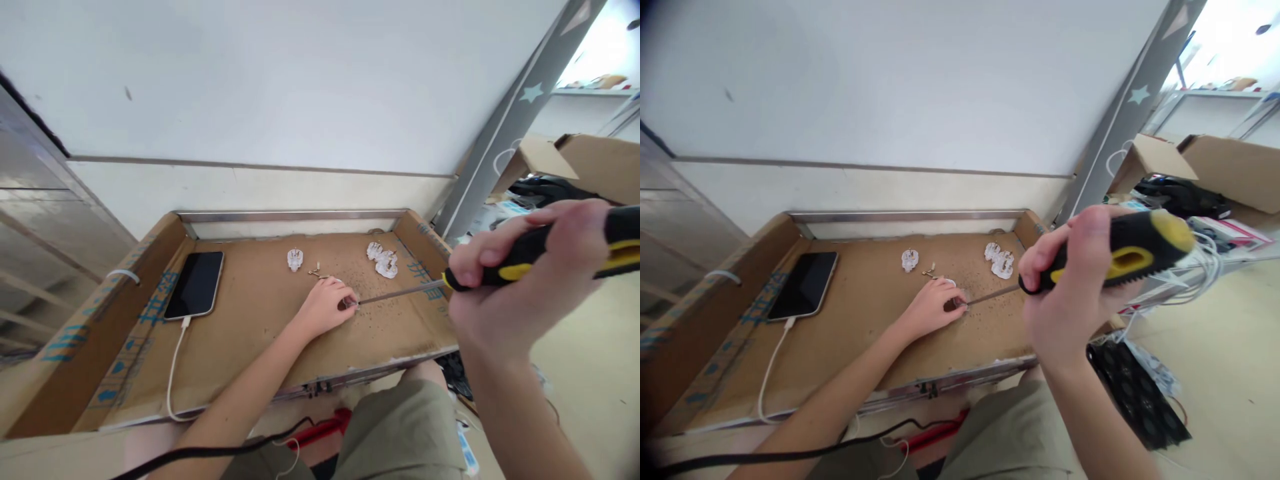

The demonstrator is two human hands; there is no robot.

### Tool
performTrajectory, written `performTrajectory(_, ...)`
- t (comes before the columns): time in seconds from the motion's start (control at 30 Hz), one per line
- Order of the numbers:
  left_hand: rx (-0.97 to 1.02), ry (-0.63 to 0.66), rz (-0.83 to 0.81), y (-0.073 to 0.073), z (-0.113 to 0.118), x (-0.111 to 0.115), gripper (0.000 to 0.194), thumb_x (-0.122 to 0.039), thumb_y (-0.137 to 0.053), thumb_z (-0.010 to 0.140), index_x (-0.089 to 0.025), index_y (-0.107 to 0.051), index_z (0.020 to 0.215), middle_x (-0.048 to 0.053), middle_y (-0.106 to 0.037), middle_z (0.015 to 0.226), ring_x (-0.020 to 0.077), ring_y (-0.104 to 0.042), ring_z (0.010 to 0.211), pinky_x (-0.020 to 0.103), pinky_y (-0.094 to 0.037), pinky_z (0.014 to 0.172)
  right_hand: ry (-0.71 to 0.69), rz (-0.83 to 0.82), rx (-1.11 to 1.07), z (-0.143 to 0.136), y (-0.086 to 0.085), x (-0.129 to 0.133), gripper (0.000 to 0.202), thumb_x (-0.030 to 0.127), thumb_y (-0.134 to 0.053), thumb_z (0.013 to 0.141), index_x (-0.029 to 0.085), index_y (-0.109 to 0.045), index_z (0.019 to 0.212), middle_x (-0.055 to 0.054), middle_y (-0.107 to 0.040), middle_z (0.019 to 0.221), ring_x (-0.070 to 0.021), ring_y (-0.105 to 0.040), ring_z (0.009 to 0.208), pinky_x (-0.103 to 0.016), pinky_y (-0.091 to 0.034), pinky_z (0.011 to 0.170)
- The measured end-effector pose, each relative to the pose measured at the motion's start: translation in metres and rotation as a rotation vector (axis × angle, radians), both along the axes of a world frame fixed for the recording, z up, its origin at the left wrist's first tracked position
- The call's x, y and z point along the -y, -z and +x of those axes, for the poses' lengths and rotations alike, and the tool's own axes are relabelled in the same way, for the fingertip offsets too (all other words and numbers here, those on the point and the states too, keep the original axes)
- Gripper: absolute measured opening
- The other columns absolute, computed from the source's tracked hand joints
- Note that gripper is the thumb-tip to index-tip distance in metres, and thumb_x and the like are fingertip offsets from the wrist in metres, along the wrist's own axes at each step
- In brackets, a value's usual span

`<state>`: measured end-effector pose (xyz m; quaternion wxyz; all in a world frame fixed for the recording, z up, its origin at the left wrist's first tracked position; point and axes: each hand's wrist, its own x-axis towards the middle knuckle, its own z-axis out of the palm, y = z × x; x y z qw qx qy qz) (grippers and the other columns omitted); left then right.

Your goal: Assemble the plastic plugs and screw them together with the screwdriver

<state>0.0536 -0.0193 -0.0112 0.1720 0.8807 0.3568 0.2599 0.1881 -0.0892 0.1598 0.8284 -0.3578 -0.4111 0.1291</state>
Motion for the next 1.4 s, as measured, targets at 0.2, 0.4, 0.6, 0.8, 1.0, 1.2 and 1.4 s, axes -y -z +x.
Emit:
performTrajectory(0.2, -0.011, -0.001, 0.019, 0.0, 0.0, 0.0, 0.007, -0.026, -0.059, 0.082, -0.023, -0.066, 0.081, 0.001, -0.065, 0.078, 0.0195, -0.055, 0.088, 0.033, -0.04, 0.085, 0.018, 0.026, -0.039, -0.001, 0.004, -0.006, 0.018, 0.033, -0.052, 0.083, 0.02, -0.044, 0.072, 0.007, -0.037, 0.045, -0.0061, -0.032, 0.034, -0.023, -0.022, 0.032)
performTrajectory(0.4, -0.03, 0.005, 0.013, 0.001, 0.0, -0.001, 0.009, -0.028, -0.058, 0.084, -0.022, -0.066, 0.083, 0.001, -0.065, 0.079, 0.0192, -0.054, 0.09, 0.032, -0.039, 0.084, -0.024, 0.013, -0.048, -0.002, 0.004, -0.007, 0.021, 0.036, -0.055, 0.081, 0.02, -0.046, 0.071, 0.008, -0.039, 0.044, -0.006, -0.031, 0.033, -0.022, -0.022, 0.031)
performTrajectory(0.6, -0.052, 0.008, 0.012, 0.001, 0.0, -0.001, 0.011, -0.029, -0.058, 0.084, -0.022, -0.066, 0.085, 0.001, -0.065, 0.08, 0.0188, -0.054, 0.09, 0.032, -0.038, 0.085, -0.008, 0.017, -0.064, -0.001, 0.003, -0.008, 0.024, 0.038, -0.057, 0.077, 0.02, -0.046, 0.069, 0.008, -0.038, 0.043, -0.0065, -0.029, 0.033, -0.023, -0.021, 0.03)
performTrajectory(0.8, -0.059, 0.006, 0.02, 0.001, 0.0, -0.001, 0.011, -0.029, -0.058, 0.085, -0.022, -0.067, 0.086, 0.001, -0.065, 0.08, 0.0186, -0.053, 0.089, 0.032, -0.038, 0.085, -0.001, 0.019, -0.074, 0.001, 0.002, -0.011, 0.025, 0.038, -0.056, 0.078, 0.018, -0.043, 0.072, 0.009, -0.038, 0.042, -0.006, -0.028, 0.031, -0.022, -0.019, 0.029)
performTrajectory(1.0, -0.059, 0.005, 0.022, 0.002, 0.001, -0.001, 0.011, -0.029, -0.058, 0.084, -0.022, -0.067, 0.086, 0.001, -0.065, 0.08, 0.0187, -0.053, 0.089, 0.032, -0.038, 0.085, -0.056, -0.014, -0.083, 0.001, 0.002, -0.01, 0.021, 0.034, -0.06, 0.074, 0.019, -0.046, 0.069, 0.008, -0.038, 0.043, -0.0066, -0.029, 0.033, -0.023, -0.021, 0.031)
performTrajectory(1.2, -0.043, 0.012, 0.004, 0.002, 0.001, -0.001, 0.012, -0.031, -0.058, 0.086, -0.023, -0.067, 0.087, 0.001, -0.065, 0.08, 0.0194, -0.053, 0.092, 0.032, -0.037, 0.086, -0.442, -0.18, 0.051, 0.006, -0.007, -0.01, 0.018, 0.028, -0.058, 0.072, 0.021, -0.043, 0.065, 0.006, -0.036, 0.043, -0.0071, -0.028, 0.035, -0.022, -0.022, 0.034)
performTrajectory(1.4, -0.021, 0.006, -0.039, 0.001, 0.001, 0.0, 0.012, -0.033, -0.06, 0.085, -0.023, -0.067, 0.085, 0.001, -0.066, 0.081, 0.0199, -0.052, 0.094, 0.033, -0.038, 0.086, -0.985, -0.204, 0.287, 0.031, -0.015, -0.036, 0.025, 0.029, -0.055, 0.074, 0.019, -0.036, 0.062, 0.007, -0.027, 0.04, -0.0056, -0.021, 0.032, -0.019, -0.017, 0.033)
